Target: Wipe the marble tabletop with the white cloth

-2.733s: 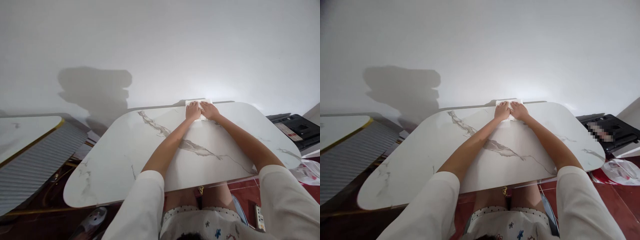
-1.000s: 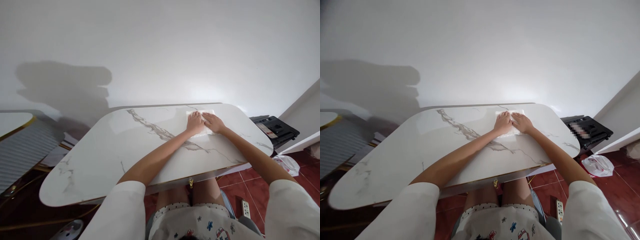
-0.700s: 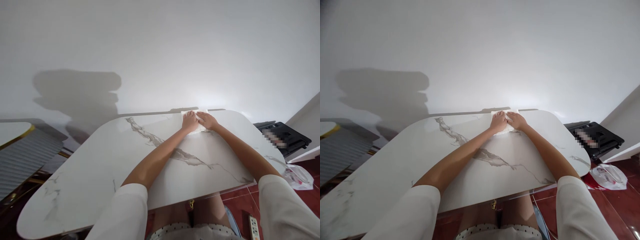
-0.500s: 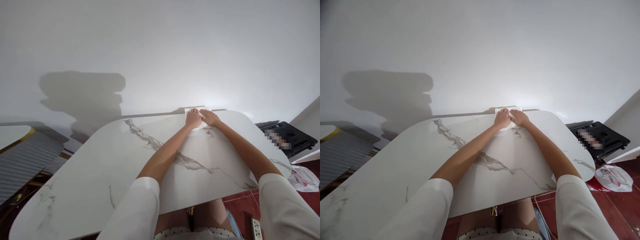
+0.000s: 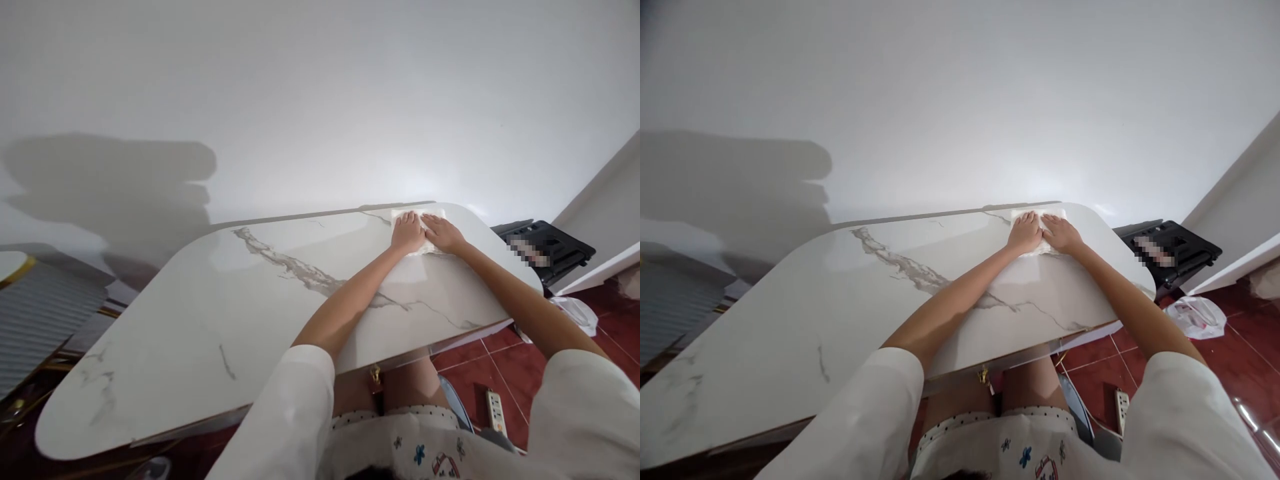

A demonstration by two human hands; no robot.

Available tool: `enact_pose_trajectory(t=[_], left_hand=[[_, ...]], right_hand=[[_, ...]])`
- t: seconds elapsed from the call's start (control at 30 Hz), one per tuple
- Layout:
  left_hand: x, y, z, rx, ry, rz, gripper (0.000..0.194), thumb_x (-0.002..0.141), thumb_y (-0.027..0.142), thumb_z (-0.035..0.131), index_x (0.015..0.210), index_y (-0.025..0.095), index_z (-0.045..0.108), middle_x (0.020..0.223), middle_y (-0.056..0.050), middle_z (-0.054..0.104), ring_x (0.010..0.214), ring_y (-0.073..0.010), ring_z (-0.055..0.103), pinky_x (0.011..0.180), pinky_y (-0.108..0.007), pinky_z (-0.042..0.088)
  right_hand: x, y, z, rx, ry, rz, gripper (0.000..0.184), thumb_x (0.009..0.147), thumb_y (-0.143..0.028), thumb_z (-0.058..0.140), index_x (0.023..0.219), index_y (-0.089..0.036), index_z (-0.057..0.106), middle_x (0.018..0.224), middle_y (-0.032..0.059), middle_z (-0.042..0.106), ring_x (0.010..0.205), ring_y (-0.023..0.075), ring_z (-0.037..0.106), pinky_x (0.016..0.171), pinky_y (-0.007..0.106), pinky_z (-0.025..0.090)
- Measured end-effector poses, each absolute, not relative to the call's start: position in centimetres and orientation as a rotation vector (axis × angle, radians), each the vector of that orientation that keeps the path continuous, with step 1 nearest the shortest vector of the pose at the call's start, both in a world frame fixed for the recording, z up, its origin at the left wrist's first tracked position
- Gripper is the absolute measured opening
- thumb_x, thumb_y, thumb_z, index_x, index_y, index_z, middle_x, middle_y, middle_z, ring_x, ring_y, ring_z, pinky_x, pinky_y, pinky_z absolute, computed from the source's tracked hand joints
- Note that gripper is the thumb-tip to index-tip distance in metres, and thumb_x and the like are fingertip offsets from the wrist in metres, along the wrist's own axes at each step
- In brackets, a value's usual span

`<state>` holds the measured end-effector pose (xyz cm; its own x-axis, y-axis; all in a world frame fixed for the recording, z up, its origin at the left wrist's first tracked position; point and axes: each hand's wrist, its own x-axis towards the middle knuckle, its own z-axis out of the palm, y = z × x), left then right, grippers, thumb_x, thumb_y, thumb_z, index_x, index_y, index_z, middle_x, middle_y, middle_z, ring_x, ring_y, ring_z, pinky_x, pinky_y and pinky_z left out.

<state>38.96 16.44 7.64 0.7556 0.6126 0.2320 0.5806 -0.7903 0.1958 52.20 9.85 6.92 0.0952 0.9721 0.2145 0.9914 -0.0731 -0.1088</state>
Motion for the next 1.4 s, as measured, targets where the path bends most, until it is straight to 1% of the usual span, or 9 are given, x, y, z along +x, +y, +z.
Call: enact_pose_trajectory(t=[0.17,0.3,0.43,0.7,0.87,1.0,1.13,1.3,1.4], left_hand=[[35.8,11.4,7.7,2.862,0.895,0.402,0.055,0.093,0.025,0.025,0.142,0.001,0.030,0.151,-0.016,0.029,0.141,-0.0251,0.023,0.115,-0.040,0.018],[32.8,6.6,8.1,2.825,0.909,0.382,0.055,0.092,0.025,0.026,0.143,0.004,0.029,0.152,-0.015,0.029,0.141,-0.0251,0.022,0.115,-0.042,0.019],[31.0,2.1,8.5,2.777,0.913,0.361,0.057,0.091,0.025,0.027,0.143,0.001,0.028,0.152,-0.016,0.026,0.142,-0.0272,0.020,0.116,-0.043,0.018],[35.7,-2.1,7.8,2.765,0.785,0.445,0.059,0.091,0.029,0.028,0.142,-0.001,0.030,0.151,-0.017,0.029,0.142,-0.0285,0.019,0.116,-0.045,0.018],[40.9,0.2,7.9,2.735,0.821,0.503,0.060,0.090,0.030,0.030,0.140,-0.003,0.032,0.150,-0.018,0.030,0.141,-0.0277,0.023,0.115,-0.043,0.019],[43.4,4.0,8.1,2.704,0.903,0.509,0.060,0.091,0.029,0.031,0.141,-0.004,0.031,0.150,-0.020,0.030,0.140,-0.0285,0.023,0.115,-0.043,0.018],[44.1,8.7,8.2,2.723,0.933,0.517,0.058,0.092,0.027,0.029,0.141,-0.005,0.030,0.150,-0.020,0.030,0.140,-0.0281,0.022,0.115,-0.042,0.017],[43.3,14.4,8.0,2.747,1.014,0.441,0.057,0.093,0.026,0.027,0.143,-0.001,0.029,0.152,-0.017,0.027,0.141,-0.0260,0.020,0.115,-0.041,0.017],[42.7,17.6,7.8,2.751,1.055,0.466,0.056,0.093,0.026,0.028,0.142,0.002,0.031,0.151,-0.015,0.029,0.140,-0.0250,0.023,0.115,-0.040,0.018]], right_hand=[[48.8,3.9,7.1,-2.148,-1.993,-0.183,0.057,0.092,-0.032,0.031,0.144,-0.008,0.035,0.149,0.0112,0.034,0.137,0.0279,0.031,0.112,0.044,0.026],[46.1,-0.8,7.0,-2.109,-2.004,-0.193,0.057,0.092,-0.033,0.030,0.145,-0.012,0.034,0.149,0.0080,0.035,0.137,0.0273,0.032,0.111,0.046,0.028],[44.7,-5.5,7.0,-2.047,-2.045,-0.201,0.057,0.094,-0.037,0.029,0.147,-0.017,0.031,0.148,0.0061,0.037,0.137,0.0257,0.032,0.111,0.046,0.029],[50.1,-10.5,6.7,-2.007,-2.057,-0.266,0.058,0.094,-0.040,0.027,0.144,-0.013,0.036,0.146,0.0107,0.041,0.136,0.0242,0.035,0.111,0.045,0.031],[55.5,-7.3,6.9,-2.095,-2.034,-0.249,0.056,0.092,-0.037,0.028,0.144,-0.018,0.038,0.145,0.0065,0.043,0.135,0.0237,0.037,0.111,0.045,0.032],[58.0,-2.5,7.2,-2.095,-2.065,-0.238,0.056,0.091,-0.035,0.029,0.142,-0.014,0.040,0.146,0.0071,0.041,0.135,0.0230,0.036,0.113,0.042,0.030],[58.9,2.8,7.1,-2.117,-2.058,-0.245,0.056,0.092,-0.035,0.029,0.142,-0.014,0.040,0.147,0.0065,0.040,0.135,0.0231,0.035,0.112,0.042,0.030],[58.3,9.1,6.8,-2.095,-2.083,-0.249,0.055,0.092,-0.039,0.029,0.143,-0.021,0.038,0.147,0.0010,0.039,0.135,0.0229,0.035,0.112,0.042,0.031],[57.6,12.5,6.8,-2.098,-2.100,-0.227,0.056,0.093,-0.042,0.027,0.144,-0.020,0.037,0.148,0.0010,0.039,0.136,0.0233,0.035,0.112,0.041,0.031]])
